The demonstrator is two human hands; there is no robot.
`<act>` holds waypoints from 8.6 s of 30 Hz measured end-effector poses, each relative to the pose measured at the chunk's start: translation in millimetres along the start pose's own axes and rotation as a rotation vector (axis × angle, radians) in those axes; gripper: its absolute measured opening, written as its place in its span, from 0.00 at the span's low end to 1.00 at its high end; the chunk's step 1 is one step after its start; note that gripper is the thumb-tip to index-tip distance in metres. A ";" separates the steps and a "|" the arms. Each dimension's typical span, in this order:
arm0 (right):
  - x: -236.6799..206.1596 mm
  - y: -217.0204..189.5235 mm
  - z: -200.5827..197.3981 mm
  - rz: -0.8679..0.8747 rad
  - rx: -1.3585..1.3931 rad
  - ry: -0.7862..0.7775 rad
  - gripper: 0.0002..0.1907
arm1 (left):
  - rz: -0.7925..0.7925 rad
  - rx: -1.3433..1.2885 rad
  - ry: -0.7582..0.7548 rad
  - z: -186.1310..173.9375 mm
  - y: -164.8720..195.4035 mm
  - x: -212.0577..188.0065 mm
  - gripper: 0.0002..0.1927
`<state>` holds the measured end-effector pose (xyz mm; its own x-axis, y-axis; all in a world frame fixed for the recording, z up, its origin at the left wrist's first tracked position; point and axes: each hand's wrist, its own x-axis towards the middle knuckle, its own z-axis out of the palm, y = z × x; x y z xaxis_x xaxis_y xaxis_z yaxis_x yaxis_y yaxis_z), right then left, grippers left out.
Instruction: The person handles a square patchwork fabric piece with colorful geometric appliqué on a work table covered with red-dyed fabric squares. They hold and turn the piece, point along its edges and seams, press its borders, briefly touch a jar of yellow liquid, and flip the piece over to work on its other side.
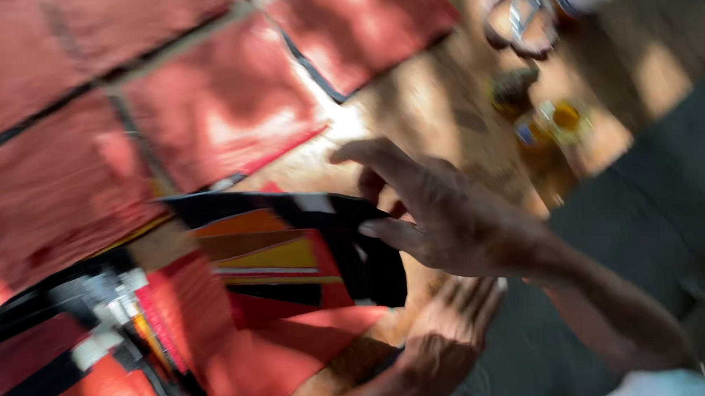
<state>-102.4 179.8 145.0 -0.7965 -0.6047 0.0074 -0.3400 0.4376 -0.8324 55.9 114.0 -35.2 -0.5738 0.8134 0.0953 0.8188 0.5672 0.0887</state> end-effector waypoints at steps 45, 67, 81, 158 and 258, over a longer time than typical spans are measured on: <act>-98.9 177.6 -53.8 0.307 -0.300 0.702 0.62 | -0.937 -1.905 0.508 -37.8 -146.3 -12.6 0.15; -76.5 125.8 -104.1 0.622 -0.665 0.041 0.41 | -0.827 -1.619 0.488 -60.0 -129.4 4.4 0.22; -114.9 112.5 -93.3 0.217 -0.912 0.337 0.30 | -0.674 -1.411 0.704 -44.1 -140.7 -1.4 0.60; -209.1 100.9 121.3 0.143 -0.451 0.131 0.46 | -0.583 -0.892 0.579 -56.3 -140.3 2.1 0.44; -218.8 169.1 26.8 0.431 0.643 0.129 0.40 | -0.722 -0.832 0.524 -53.3 -139.0 -2.3 0.41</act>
<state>27.8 368.3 -12.2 -0.8573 -0.3701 -0.3579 0.3375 0.1212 -0.9335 -57.6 26.4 5.0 -0.9874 0.0856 0.1330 0.1575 0.4549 0.8765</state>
